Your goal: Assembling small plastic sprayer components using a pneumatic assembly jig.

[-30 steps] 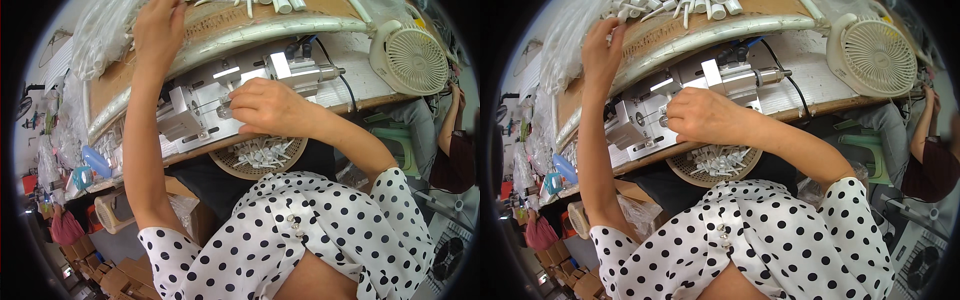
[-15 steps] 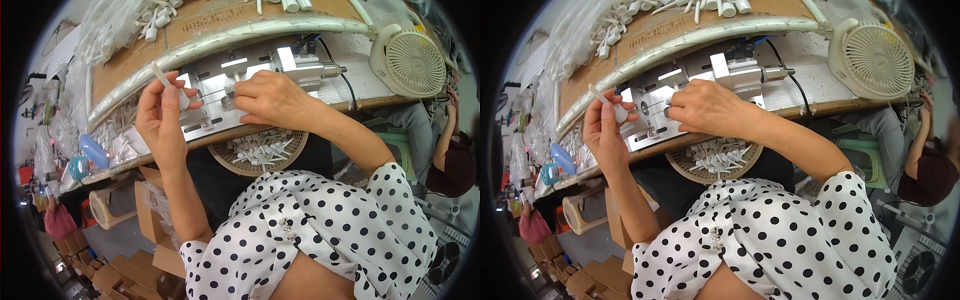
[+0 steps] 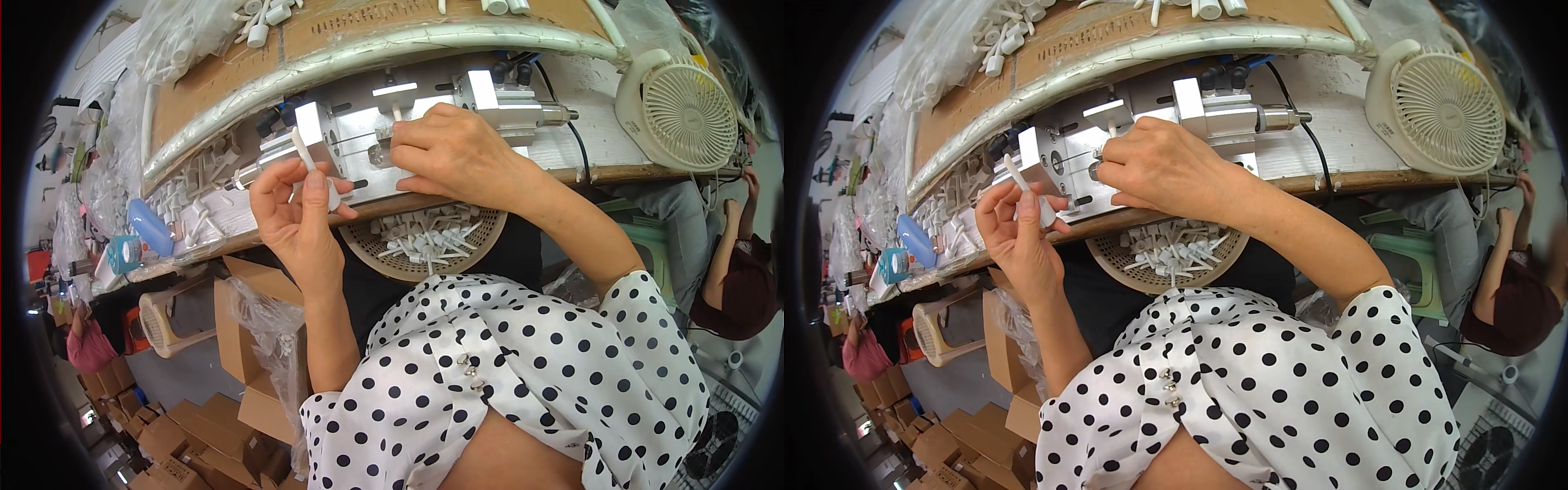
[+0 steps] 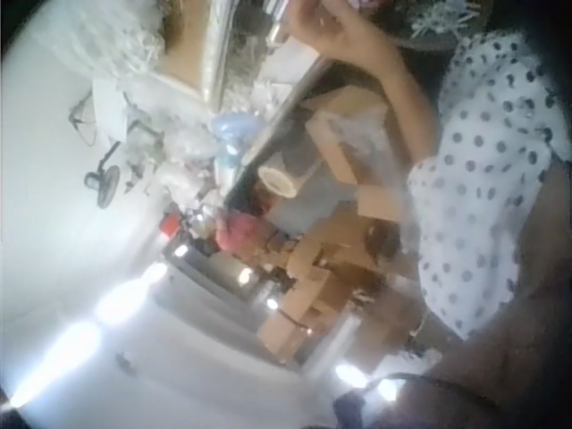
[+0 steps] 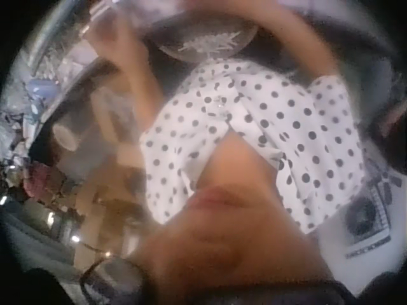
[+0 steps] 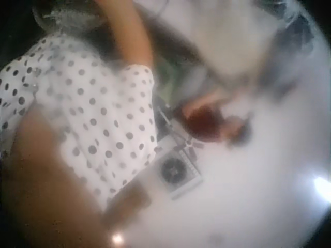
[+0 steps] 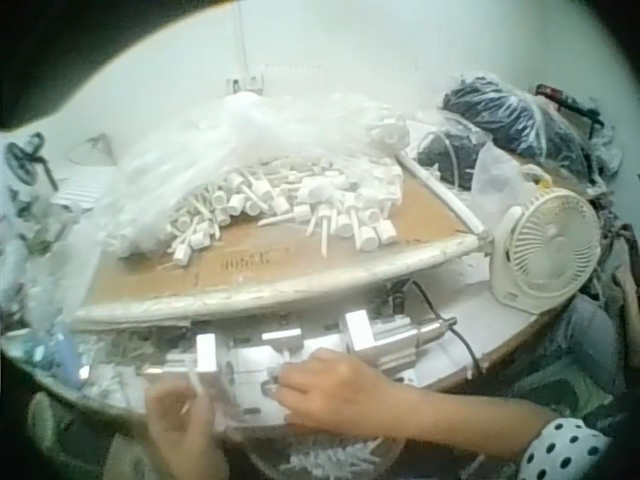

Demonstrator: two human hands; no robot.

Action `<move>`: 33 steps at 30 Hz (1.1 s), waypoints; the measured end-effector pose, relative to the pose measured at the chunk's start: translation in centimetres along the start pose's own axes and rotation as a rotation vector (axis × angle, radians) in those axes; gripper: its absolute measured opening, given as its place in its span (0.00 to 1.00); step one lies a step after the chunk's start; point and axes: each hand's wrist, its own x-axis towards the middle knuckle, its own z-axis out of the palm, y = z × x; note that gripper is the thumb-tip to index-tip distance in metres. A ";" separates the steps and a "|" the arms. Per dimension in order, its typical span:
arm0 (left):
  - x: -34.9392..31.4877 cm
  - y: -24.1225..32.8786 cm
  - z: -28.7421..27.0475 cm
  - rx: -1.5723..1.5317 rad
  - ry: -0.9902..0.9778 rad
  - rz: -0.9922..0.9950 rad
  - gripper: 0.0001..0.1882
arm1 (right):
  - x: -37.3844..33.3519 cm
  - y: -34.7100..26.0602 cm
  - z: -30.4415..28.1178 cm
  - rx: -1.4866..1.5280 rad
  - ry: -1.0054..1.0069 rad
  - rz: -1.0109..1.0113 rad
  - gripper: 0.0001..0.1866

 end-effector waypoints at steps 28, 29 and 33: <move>-0.9 -2.6 4.6 0.873 -0.402 0.393 0.15 | -3.7 -1.5 -2.1 0.287 0.357 0.195 0.19; -0.8 -2.4 4.8 0.917 -0.411 0.407 0.14 | -3.8 -1.5 -1.9 0.314 0.407 0.198 0.18; -0.8 -2.5 4.7 1.001 -0.421 0.460 0.14 | -4.2 -1.5 -1.5 0.409 0.483 0.206 0.18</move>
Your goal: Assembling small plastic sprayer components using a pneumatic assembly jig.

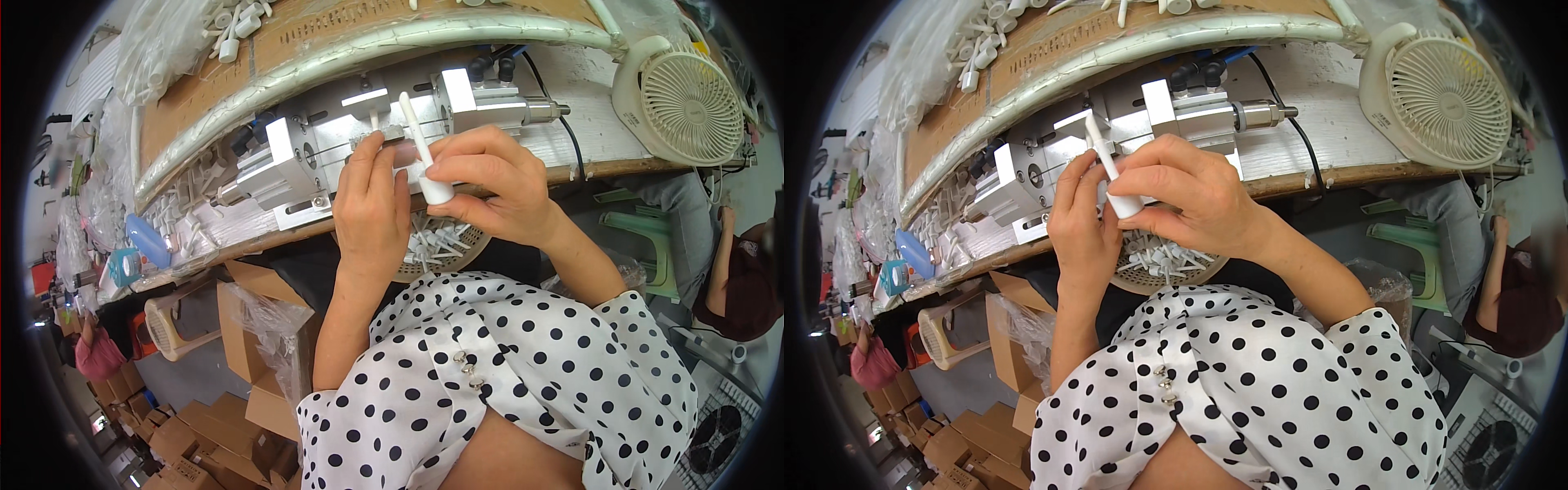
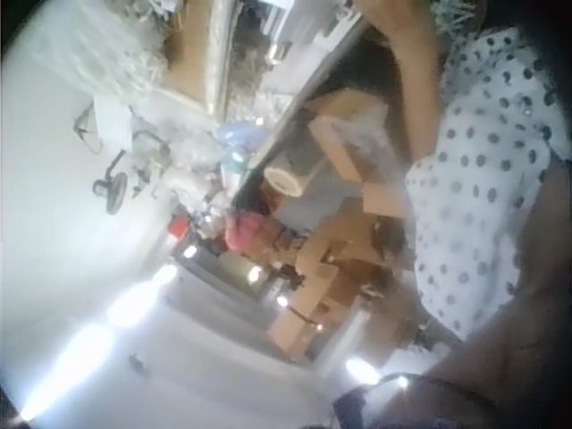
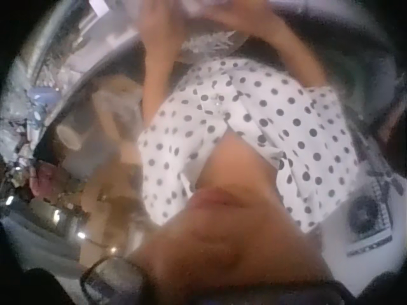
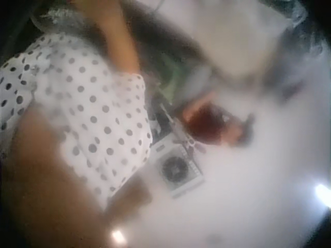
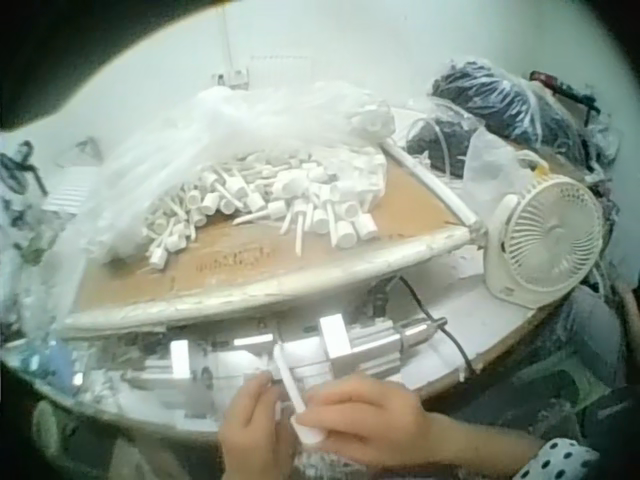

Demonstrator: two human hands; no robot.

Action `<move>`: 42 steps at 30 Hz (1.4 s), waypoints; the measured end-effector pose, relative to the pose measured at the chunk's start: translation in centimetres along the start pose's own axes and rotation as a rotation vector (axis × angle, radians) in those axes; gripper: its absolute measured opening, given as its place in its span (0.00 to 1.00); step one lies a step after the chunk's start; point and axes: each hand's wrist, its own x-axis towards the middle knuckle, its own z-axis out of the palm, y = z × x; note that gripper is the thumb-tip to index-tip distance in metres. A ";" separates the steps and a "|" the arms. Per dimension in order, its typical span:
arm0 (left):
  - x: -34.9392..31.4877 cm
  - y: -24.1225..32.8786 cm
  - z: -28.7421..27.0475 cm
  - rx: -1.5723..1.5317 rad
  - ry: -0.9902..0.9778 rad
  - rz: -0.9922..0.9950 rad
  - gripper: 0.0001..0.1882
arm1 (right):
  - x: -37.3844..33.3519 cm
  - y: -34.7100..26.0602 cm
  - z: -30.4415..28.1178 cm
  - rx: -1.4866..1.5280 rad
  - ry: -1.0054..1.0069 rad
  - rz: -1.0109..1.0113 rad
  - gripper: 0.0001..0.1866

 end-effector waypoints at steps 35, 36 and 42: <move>23.9 -15.2 -3.6 0.348 0.374 0.353 0.15 | 14.9 10.1 -4.8 -0.808 -0.097 0.042 0.17; 24.7 -15.0 -3.0 0.335 0.369 0.353 0.15 | 15.5 11.1 -4.6 -0.794 -0.107 0.108 0.18; 23.8 -13.1 -4.4 0.179 -0.162 0.117 0.24 | 17.0 10.4 -3.1 -0.758 -0.423 0.334 0.17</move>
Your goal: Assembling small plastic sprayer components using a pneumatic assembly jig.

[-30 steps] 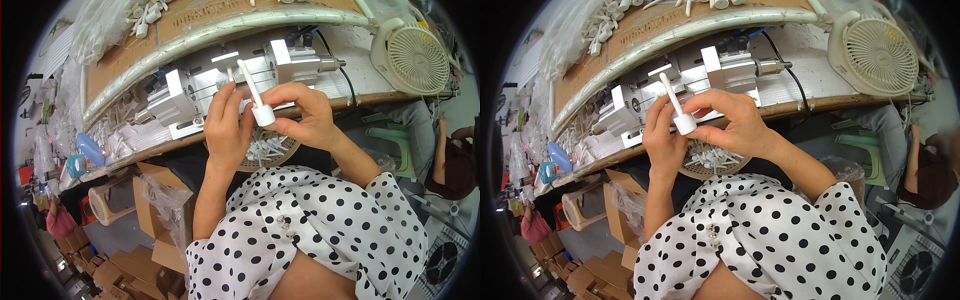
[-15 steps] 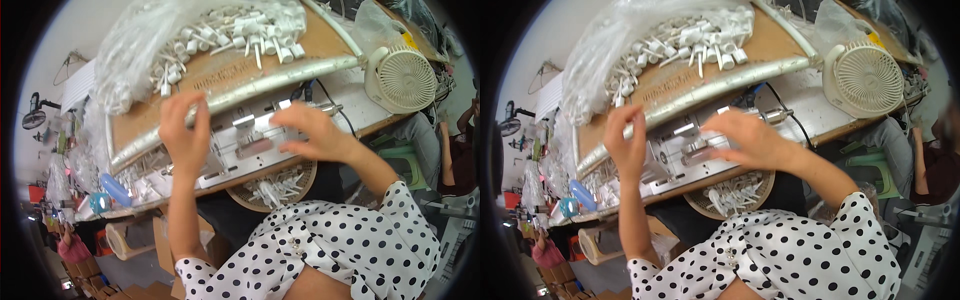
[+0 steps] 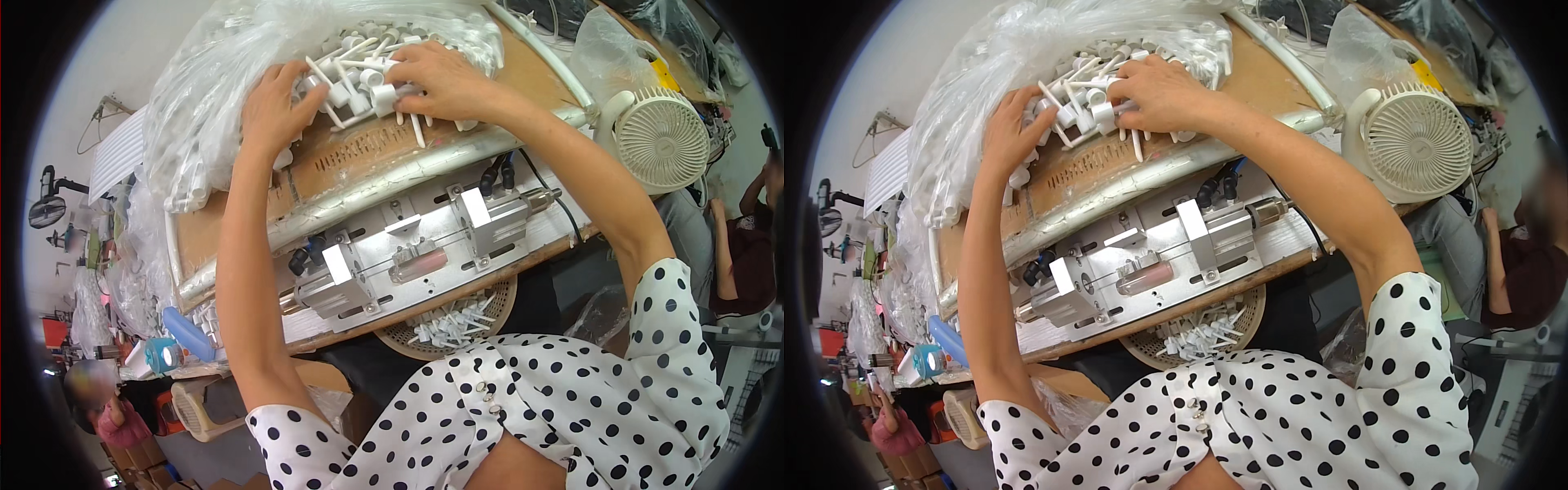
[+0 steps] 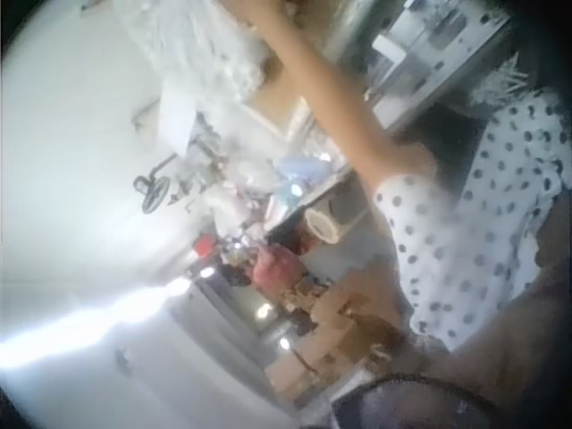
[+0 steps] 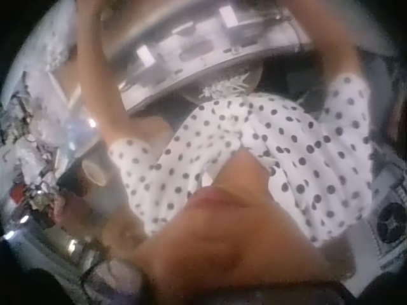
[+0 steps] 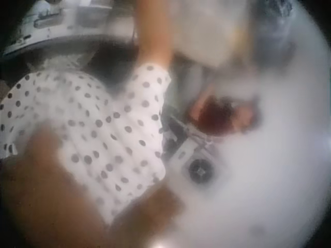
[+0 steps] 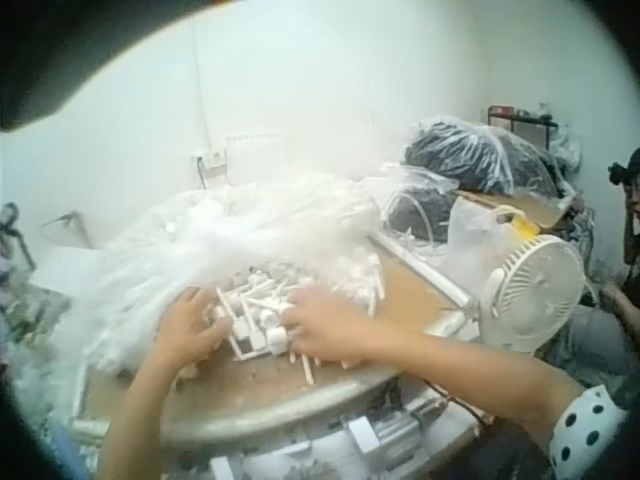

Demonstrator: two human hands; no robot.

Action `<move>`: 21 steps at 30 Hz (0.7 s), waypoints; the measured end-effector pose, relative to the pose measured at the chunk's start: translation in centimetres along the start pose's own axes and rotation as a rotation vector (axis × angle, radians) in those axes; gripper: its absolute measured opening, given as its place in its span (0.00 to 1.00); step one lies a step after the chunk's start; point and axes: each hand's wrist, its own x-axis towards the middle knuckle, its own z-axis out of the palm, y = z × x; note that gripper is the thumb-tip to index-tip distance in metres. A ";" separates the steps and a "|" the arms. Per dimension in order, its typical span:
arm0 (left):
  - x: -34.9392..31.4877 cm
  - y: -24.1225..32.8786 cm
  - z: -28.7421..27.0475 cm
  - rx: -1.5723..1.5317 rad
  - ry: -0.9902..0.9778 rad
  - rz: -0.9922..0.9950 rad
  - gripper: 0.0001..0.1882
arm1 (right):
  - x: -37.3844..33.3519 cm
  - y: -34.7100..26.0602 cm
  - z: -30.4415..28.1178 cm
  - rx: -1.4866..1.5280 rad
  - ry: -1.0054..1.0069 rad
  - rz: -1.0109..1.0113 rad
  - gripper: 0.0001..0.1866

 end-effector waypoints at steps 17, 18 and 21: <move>-9.0 7.5 -0.2 -0.081 0.218 0.118 0.14 | -3.1 -3.3 -3.1 -0.104 -0.022 -0.111 0.15; -8.6 8.0 -0.1 -0.187 0.135 0.070 0.14 | -3.0 -3.3 -2.9 -0.101 -0.029 -0.106 0.15; -7.1 6.5 0.2 -0.025 0.043 0.097 0.14 | -2.4 -3.1 -3.3 0.017 -0.188 -0.018 0.16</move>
